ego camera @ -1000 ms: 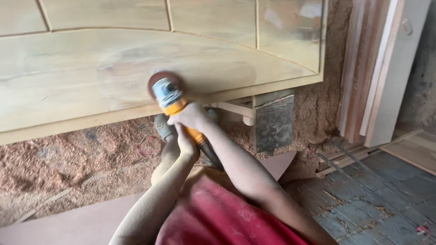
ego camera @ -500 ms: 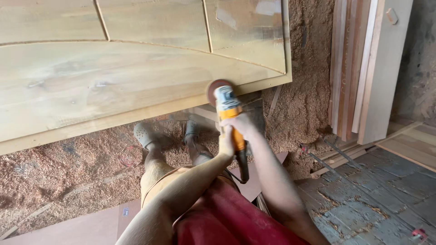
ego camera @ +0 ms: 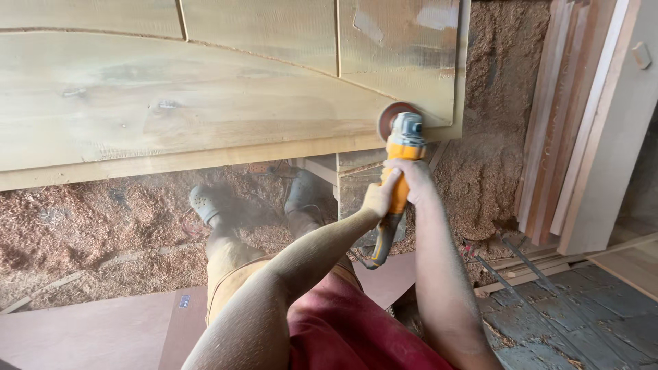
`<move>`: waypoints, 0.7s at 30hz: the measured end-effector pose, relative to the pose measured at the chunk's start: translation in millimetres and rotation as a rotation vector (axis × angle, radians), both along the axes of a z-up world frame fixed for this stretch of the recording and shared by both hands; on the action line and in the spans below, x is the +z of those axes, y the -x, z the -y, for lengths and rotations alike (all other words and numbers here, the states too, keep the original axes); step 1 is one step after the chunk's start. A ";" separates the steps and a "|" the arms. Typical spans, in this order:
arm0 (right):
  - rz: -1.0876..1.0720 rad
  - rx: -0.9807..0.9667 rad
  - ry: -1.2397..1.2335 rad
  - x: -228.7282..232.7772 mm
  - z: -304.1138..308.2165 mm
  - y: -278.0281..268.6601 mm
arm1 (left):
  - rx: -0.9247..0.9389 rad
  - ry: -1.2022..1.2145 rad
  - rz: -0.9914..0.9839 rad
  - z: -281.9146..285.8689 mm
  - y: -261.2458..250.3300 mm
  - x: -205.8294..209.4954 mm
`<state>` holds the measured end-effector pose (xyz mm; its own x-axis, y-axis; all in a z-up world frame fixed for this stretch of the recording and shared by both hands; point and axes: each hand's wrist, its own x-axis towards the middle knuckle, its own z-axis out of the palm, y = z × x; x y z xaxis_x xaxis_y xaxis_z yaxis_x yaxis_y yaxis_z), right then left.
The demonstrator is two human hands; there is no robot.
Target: The person uses a handheld power sander to smooth the surface of a large, light-colored wooden panel. The panel features a curved bottom edge and recessed rectangular panels. The person systematically moves the sander across the surface, generating wood dust.
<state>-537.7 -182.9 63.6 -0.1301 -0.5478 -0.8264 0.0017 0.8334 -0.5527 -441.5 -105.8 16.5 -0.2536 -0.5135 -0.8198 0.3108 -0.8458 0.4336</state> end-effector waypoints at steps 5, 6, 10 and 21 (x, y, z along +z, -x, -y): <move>0.015 0.021 0.010 0.3 -3.1 -72.7 | 0.073 -0.044 -0.068 -8.2 -68.1 1.9; 0.026 0.025 0.018 0.8 -4.5 -88.2 | 0.083 -0.049 -0.076 -10.3 -82.2 2.6; -0.034 0.081 -0.005 8.2 -7.1 -150.1 | 0.166 -0.035 -0.094 -16.0 -135.5 6.2; 0.019 0.145 -0.012 8.1 -52.8 -345.4 | 0.309 -0.072 -0.128 -76.5 -309.8 -5.6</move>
<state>-192.3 -130.1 71.7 -0.0346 -0.5493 -0.8349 -0.1084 0.8325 -0.5433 -131.7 -29.3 10.9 -0.1978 -0.5244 -0.8282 0.6053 -0.7299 0.3176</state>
